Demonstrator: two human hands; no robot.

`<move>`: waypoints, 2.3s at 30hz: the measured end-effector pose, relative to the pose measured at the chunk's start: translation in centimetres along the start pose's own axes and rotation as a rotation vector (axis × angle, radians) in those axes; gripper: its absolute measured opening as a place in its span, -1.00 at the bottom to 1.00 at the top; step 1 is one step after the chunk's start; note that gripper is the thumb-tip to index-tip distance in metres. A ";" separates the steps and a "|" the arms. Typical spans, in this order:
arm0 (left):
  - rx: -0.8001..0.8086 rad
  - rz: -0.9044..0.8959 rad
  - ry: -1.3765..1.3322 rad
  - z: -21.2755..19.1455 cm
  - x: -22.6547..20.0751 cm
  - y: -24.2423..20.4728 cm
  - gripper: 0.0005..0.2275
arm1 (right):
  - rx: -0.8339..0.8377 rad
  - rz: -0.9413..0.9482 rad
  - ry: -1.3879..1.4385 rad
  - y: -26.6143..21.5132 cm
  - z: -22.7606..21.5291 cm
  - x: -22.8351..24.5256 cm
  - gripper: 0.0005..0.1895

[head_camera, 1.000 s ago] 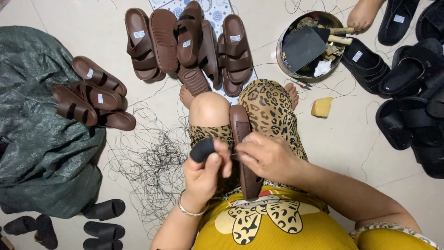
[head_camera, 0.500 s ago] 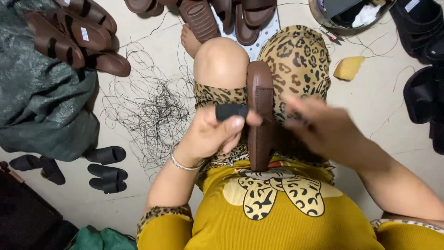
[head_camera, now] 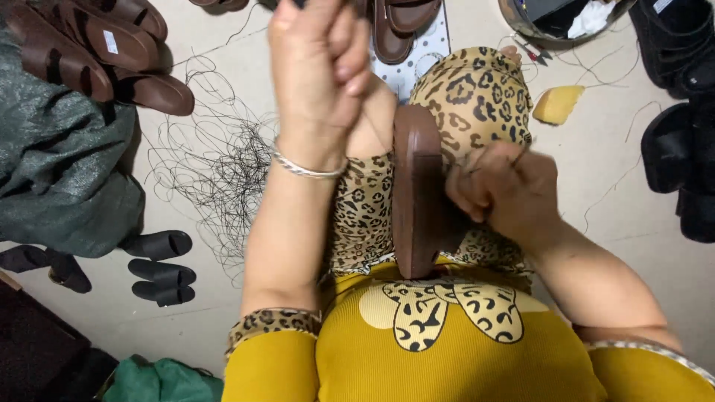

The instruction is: Hand-sewing a strap onto a brown sandal using a needle and thread.

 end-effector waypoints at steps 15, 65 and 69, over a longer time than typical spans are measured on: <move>0.476 0.699 1.046 -4.3 -2.3 -14.1 -0.59 | 0.384 -0.200 -1.159 -5.9 -3.4 1.1 -0.25; 0.589 0.208 0.516 -7.0 1.9 -14.6 -0.93 | 0.277 -0.397 -1.231 -2.3 0.3 1.1 -0.64; 0.548 0.044 0.199 -6.4 2.6 -13.2 -0.94 | 0.236 -0.433 -1.102 -2.1 0.0 1.1 -0.69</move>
Point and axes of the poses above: each hand's wrist, its own y-axis towards the middle knuckle, its own z-axis out of the palm, x = y × z, the point moved 8 cm from there along y, towards the middle knuckle, and after that the axes turned 15 degrees about -x, right-handed, at the moved point
